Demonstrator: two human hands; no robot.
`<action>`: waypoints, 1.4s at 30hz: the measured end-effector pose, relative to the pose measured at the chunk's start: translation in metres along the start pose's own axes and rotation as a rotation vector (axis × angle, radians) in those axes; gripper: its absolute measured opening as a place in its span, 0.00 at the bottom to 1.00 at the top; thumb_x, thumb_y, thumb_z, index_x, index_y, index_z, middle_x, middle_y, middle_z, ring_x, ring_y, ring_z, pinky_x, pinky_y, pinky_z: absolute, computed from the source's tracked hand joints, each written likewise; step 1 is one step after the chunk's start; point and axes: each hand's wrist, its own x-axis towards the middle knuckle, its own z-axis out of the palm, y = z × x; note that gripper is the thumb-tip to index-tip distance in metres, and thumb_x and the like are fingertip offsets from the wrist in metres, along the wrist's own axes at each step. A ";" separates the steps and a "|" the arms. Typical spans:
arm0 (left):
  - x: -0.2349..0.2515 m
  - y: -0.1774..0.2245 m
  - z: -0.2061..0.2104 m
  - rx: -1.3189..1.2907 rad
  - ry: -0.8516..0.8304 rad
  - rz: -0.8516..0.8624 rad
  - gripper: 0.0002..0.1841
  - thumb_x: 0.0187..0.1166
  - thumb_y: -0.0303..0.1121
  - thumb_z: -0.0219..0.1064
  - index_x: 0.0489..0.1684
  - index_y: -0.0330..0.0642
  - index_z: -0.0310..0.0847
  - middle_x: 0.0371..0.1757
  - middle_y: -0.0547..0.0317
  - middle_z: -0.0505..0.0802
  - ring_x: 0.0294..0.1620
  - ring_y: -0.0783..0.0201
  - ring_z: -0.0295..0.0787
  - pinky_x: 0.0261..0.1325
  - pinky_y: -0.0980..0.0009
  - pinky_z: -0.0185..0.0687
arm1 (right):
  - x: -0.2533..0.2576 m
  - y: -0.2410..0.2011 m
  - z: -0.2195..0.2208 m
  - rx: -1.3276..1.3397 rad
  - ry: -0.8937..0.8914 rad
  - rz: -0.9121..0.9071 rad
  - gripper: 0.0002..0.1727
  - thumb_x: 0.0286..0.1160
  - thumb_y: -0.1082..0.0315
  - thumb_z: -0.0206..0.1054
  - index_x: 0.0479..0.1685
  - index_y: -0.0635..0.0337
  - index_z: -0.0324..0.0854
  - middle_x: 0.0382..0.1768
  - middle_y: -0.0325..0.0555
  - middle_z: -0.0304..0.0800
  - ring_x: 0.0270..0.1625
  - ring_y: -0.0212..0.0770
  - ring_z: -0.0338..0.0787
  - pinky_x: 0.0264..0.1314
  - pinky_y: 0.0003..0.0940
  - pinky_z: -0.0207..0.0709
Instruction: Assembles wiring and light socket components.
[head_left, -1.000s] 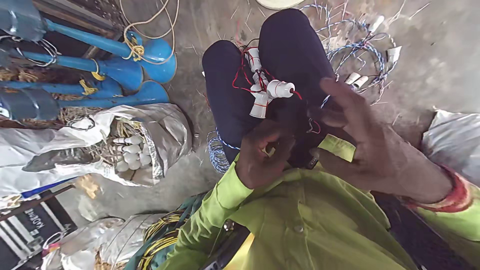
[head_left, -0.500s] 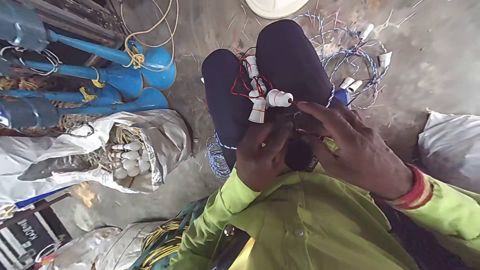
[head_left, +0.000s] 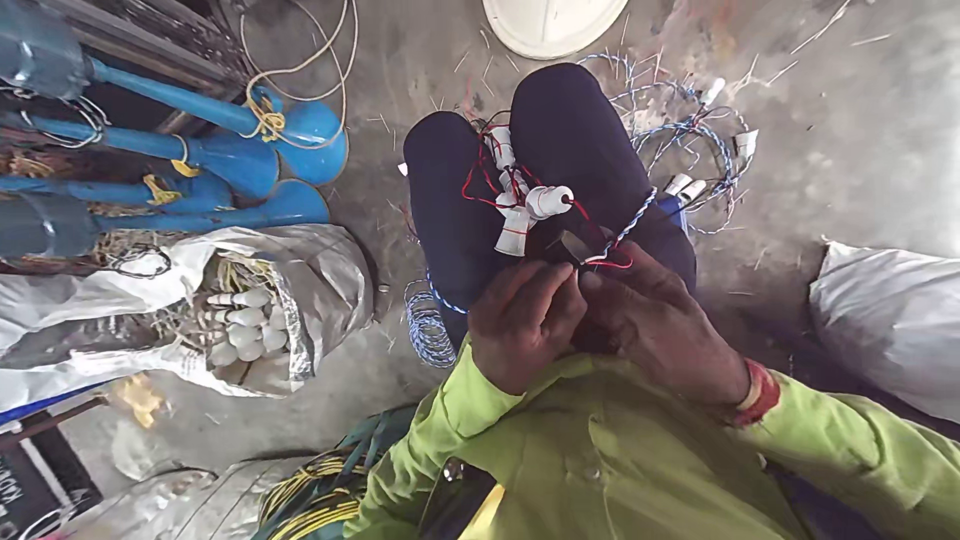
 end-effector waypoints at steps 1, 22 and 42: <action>0.000 0.000 0.000 -0.002 -0.006 -0.003 0.06 0.69 0.25 0.76 0.36 0.29 0.93 0.38 0.46 0.95 0.36 0.67 0.94 0.40 0.77 0.91 | 0.002 0.000 0.001 0.050 0.013 -0.002 0.27 0.81 0.70 0.66 0.80 0.48 0.74 0.57 0.42 0.92 0.53 0.36 0.93 0.59 0.35 0.90; 0.009 -0.006 -0.014 -0.424 -0.379 -0.515 0.08 0.85 0.26 0.63 0.52 0.34 0.87 0.38 0.59 0.93 0.32 0.74 0.88 0.35 0.76 0.87 | 0.003 -0.002 -0.014 -0.198 0.066 -0.064 0.23 0.72 0.74 0.74 0.65 0.54 0.74 0.49 0.39 0.91 0.47 0.33 0.93 0.49 0.31 0.92; 0.005 -0.011 -0.024 -0.464 -0.584 -0.305 0.08 0.82 0.26 0.64 0.42 0.31 0.90 0.40 0.54 0.94 0.42 0.70 0.91 0.50 0.71 0.90 | 0.000 -0.019 -0.030 -0.989 -0.006 -0.596 0.13 0.87 0.61 0.62 0.52 0.59 0.87 0.43 0.38 0.90 0.46 0.26 0.87 0.51 0.24 0.82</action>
